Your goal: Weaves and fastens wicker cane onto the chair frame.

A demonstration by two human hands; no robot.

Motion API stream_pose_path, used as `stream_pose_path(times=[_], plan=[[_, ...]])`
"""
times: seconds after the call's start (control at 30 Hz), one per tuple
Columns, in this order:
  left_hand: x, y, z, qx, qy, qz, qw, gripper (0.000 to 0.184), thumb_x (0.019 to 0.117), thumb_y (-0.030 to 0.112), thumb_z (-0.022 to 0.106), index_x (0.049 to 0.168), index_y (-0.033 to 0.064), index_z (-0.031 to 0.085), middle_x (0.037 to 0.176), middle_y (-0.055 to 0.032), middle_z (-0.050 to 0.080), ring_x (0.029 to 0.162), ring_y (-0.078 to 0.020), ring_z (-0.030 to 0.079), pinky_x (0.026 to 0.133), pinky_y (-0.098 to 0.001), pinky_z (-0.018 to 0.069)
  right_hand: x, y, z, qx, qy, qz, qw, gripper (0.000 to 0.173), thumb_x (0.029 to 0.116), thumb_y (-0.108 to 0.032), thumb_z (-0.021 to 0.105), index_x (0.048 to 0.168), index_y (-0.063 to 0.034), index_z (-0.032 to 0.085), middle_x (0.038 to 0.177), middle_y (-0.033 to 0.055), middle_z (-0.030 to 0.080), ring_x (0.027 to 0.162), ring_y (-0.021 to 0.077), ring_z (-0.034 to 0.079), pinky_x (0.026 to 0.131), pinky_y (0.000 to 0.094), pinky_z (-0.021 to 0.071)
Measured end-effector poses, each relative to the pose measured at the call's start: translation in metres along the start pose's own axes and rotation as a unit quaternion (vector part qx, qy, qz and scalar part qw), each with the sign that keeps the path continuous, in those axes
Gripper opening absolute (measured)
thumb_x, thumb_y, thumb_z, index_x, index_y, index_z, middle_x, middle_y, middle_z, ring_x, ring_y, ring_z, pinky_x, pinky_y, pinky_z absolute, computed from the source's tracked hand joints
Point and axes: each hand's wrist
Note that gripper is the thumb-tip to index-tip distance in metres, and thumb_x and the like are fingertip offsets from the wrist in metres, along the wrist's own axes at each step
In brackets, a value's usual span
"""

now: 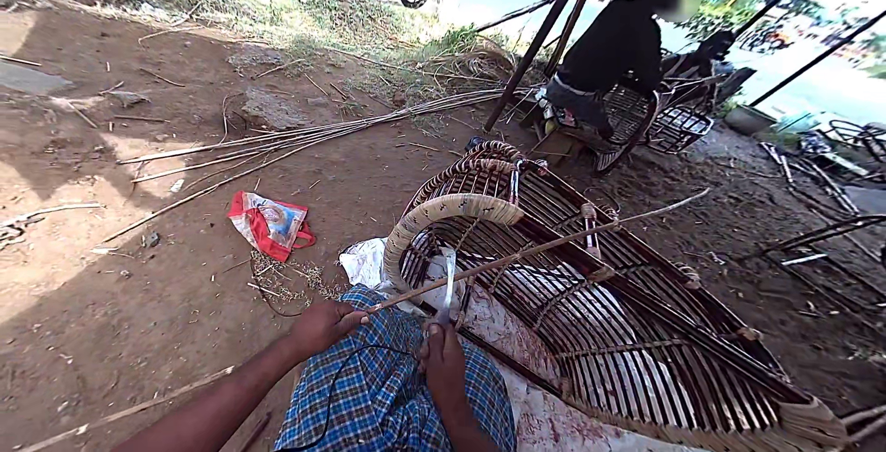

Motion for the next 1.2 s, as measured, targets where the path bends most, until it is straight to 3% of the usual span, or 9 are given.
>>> stream_pose_path(times=[0.2, 0.3, 0.4, 0.5, 0.6, 0.7, 0.83, 1.1, 1.2], plan=[[-0.001, 0.005, 0.002, -0.007, 0.006, -0.008, 1.000, 0.051, 0.1084, 0.044, 0.046, 0.087, 0.0027, 0.068, 0.071, -0.0054, 0.059, 0.066, -0.0184, 0.056, 0.069, -0.0424, 0.0481, 0.003, -0.001, -0.001, 0.007, -0.013, -0.012, 1.000, 0.039, 0.1087, -0.030, 0.044, 0.116, 0.0027, 0.064, 0.071, 0.0063, 0.062, 0.060, 0.0177, 0.063, 0.060, 0.0354, 0.0571], [-0.004, 0.002, 0.005, -0.041, -0.001, -0.006, 0.999, 0.049, 0.1085, 0.042, 0.047, 0.086, 0.0036, 0.068, 0.065, -0.0005, 0.057, 0.057, -0.0115, 0.053, 0.062, -0.0337, 0.0475, -0.004, -0.007, 0.007, -0.036, -0.158, -0.004, 0.987, 0.047, 0.1111, -0.037, 0.037, 0.122, 0.0014, 0.061, 0.083, 0.0127, 0.067, 0.076, 0.0272, 0.068, 0.077, 0.0481, 0.0559], [-0.004, 0.004, -0.002, -0.056, 0.008, -0.004, 0.998, 0.049, 0.1082, 0.043, 0.047, 0.086, 0.0050, 0.068, 0.062, 0.0020, 0.056, 0.054, -0.0094, 0.051, 0.060, -0.0320, 0.0467, 0.006, -0.004, 0.007, 0.018, 0.013, -0.024, 0.999, 0.040, 0.1089, -0.029, 0.043, 0.113, 0.0038, 0.065, 0.069, 0.0059, 0.061, 0.058, 0.0170, 0.061, 0.057, 0.0350, 0.0560], [-0.005, 0.003, 0.001, -0.031, -0.003, -0.020, 0.999, 0.049, 0.1086, 0.043, 0.046, 0.087, 0.0041, 0.068, 0.065, -0.0010, 0.057, 0.058, -0.0136, 0.053, 0.065, -0.0378, 0.0480, 0.001, -0.017, 0.008, -0.080, -0.156, -0.001, 0.985, 0.048, 0.1108, -0.040, 0.037, 0.122, 0.0001, 0.061, 0.087, 0.0155, 0.067, 0.081, 0.0308, 0.068, 0.080, 0.0511, 0.0552], [-0.004, 0.004, -0.003, -0.031, 0.005, -0.008, 0.999, 0.048, 0.1082, 0.042, 0.047, 0.085, 0.0045, 0.066, 0.065, -0.0001, 0.056, 0.058, -0.0124, 0.053, 0.064, -0.0357, 0.0471, 0.007, -0.011, 0.009, -0.022, 0.001, -0.033, 0.999, 0.040, 0.1085, -0.031, 0.045, 0.114, 0.0019, 0.067, 0.071, 0.0078, 0.063, 0.061, 0.0203, 0.064, 0.061, 0.0391, 0.0569], [-0.003, -0.003, 0.003, -0.076, -0.007, -0.007, 0.997, 0.048, 0.1082, 0.041, 0.048, 0.083, 0.0047, 0.067, 0.061, 0.0023, 0.054, 0.053, -0.0086, 0.049, 0.058, -0.0300, 0.0447, 0.001, -0.017, 0.012, -0.101, -0.142, -0.007, 0.985, 0.047, 0.1106, -0.040, 0.038, 0.121, -0.0010, 0.062, 0.086, 0.0160, 0.067, 0.080, 0.0317, 0.068, 0.077, 0.0518, 0.0546], [0.001, -0.006, 0.007, -0.150, -0.010, 0.003, 0.989, 0.046, 0.1071, 0.040, 0.051, 0.078, 0.0080, 0.065, 0.057, 0.0068, 0.053, 0.048, -0.0036, 0.046, 0.052, -0.0240, 0.0412, 0.007, -0.005, 0.012, -0.028, 0.015, -0.022, 0.999, 0.043, 0.1089, -0.033, 0.044, 0.115, 0.0030, 0.066, 0.071, 0.0097, 0.063, 0.062, 0.0229, 0.062, 0.061, 0.0426, 0.0553], [0.001, -0.007, 0.010, -0.094, 0.022, 0.004, 0.995, 0.047, 0.1051, 0.043, 0.054, 0.075, 0.0082, 0.064, 0.059, 0.0048, 0.050, 0.053, -0.0070, 0.046, 0.058, -0.0299, 0.0408, -0.003, -0.016, 0.009, -0.102, -0.140, 0.003, 0.985, 0.048, 0.1106, -0.041, 0.038, 0.121, -0.0012, 0.062, 0.085, 0.0138, 0.067, 0.079, 0.0293, 0.068, 0.077, 0.0502, 0.0556], [-0.002, -0.002, 0.006, -0.096, 0.025, 0.001, 0.995, 0.047, 0.1054, 0.043, 0.054, 0.076, 0.0079, 0.065, 0.059, 0.0054, 0.051, 0.052, -0.0054, 0.046, 0.056, -0.0278, 0.0407, 0.002, -0.006, 0.008, -0.025, 0.008, -0.033, 0.999, 0.041, 0.1078, -0.032, 0.046, 0.111, 0.0022, 0.067, 0.070, 0.0072, 0.063, 0.060, 0.0200, 0.063, 0.059, 0.0394, 0.0557]])
Point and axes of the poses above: each hand's wrist, its own x-axis towards the middle knuckle, its own z-axis out of the palm, y = z × x
